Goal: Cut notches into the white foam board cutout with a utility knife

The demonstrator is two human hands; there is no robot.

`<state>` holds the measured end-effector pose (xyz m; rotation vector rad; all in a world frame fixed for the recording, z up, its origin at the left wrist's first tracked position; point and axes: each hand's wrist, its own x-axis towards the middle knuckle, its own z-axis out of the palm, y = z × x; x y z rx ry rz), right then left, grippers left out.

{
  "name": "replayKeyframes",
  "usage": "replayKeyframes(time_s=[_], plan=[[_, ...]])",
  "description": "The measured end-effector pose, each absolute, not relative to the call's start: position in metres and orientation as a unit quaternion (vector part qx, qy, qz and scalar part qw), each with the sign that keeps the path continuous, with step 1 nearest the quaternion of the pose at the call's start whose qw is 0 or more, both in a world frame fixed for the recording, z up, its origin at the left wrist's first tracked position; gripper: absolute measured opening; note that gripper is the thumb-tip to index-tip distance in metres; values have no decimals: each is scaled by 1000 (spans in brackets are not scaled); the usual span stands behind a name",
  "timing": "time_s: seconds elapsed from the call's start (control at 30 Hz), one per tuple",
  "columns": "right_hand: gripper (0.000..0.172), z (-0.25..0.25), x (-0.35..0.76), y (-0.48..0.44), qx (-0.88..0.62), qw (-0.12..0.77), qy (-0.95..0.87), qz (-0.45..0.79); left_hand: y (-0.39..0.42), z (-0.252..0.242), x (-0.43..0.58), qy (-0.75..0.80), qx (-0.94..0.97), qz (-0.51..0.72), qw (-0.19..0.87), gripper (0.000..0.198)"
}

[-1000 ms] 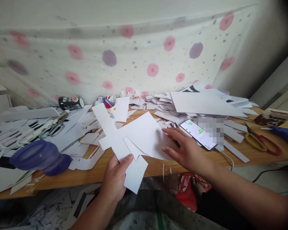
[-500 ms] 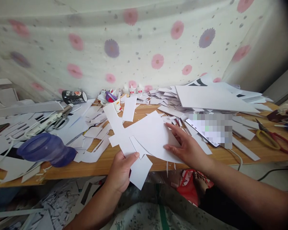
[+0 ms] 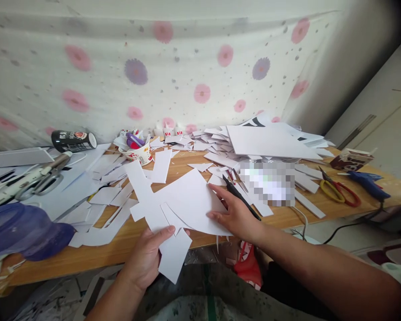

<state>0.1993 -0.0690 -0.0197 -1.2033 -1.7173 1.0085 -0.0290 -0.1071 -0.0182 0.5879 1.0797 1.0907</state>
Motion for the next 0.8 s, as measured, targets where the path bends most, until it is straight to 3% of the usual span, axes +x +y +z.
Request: replayKeyframes(time_s=[0.3,0.53,0.8], plan=[[74,-22,199,-68,-458,402,-679,409,-109,-17,-32,491,262,501,663,37],[78,-23,198,-70,-470,379,-681,415,-105,-10,-30,518,272,498,640,43],[85,-16,200,-71,-517,314,-728,322,-107,-14,-25,499,269,504,652,50]])
